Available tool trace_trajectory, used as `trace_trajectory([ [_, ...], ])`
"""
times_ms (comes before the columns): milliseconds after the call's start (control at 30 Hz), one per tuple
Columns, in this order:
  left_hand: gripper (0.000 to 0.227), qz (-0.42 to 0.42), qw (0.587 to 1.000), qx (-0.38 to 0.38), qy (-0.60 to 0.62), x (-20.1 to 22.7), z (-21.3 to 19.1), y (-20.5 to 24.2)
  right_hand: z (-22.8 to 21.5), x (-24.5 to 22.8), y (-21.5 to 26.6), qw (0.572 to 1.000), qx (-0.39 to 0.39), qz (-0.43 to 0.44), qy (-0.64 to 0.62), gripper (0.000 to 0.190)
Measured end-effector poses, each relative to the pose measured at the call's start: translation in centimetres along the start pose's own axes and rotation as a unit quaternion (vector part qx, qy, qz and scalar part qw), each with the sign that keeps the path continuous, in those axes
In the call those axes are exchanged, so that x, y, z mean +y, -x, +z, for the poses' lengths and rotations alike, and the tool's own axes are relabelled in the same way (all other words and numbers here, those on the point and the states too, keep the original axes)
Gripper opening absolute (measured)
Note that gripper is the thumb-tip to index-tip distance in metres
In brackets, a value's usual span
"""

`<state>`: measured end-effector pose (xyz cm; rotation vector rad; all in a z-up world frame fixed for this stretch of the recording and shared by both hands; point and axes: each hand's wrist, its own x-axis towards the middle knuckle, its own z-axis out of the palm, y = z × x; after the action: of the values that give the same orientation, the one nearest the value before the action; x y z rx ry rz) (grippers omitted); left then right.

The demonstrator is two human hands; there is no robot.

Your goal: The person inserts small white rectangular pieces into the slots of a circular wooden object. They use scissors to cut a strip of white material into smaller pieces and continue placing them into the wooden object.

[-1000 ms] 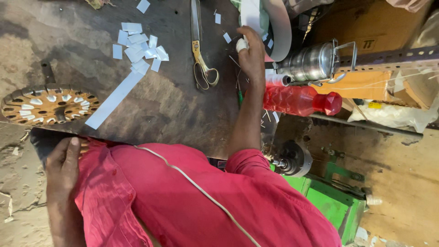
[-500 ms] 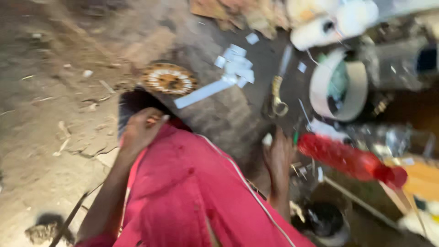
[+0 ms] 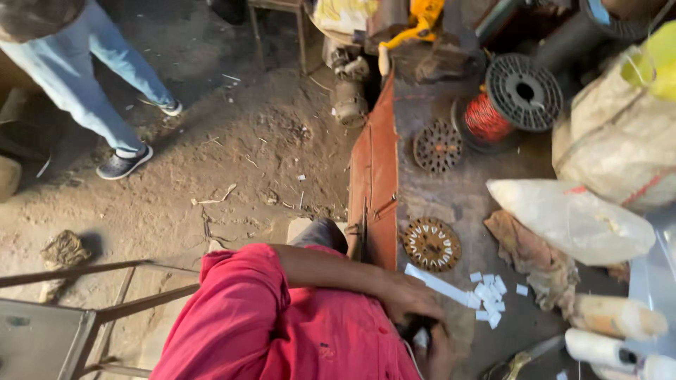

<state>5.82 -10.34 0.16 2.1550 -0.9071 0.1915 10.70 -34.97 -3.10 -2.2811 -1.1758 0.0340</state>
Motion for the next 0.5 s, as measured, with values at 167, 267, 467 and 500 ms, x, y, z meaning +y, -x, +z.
trace_trajectory([
  [167, 0.078, 0.066, 0.995, -0.028, -0.074, -1.2, 1.0, 0.4, 0.7, 4.2, 0.2, 0.992, 0.043, 0.115, -0.02, 0.051],
  [267, 0.07, 0.097, 0.975, -0.107, -0.167, -1.3, 0.7, -0.3, 0.0, 4.8, 1.4, 0.985, 0.056, 0.163, -0.018, 0.048],
  [467, 0.049, 0.121, 0.962, -0.098, -0.224, -0.9, -0.7, 0.7, -0.2, 4.5, 0.5, 0.975, 0.071, 0.208, -0.037, 0.044],
  [500, 0.046, 0.115, 0.964, -0.094, -0.219, -1.2, -1.0, 1.1, -0.4, 4.6, 0.6, 0.973, 0.074, 0.215, -0.039, 0.043],
])
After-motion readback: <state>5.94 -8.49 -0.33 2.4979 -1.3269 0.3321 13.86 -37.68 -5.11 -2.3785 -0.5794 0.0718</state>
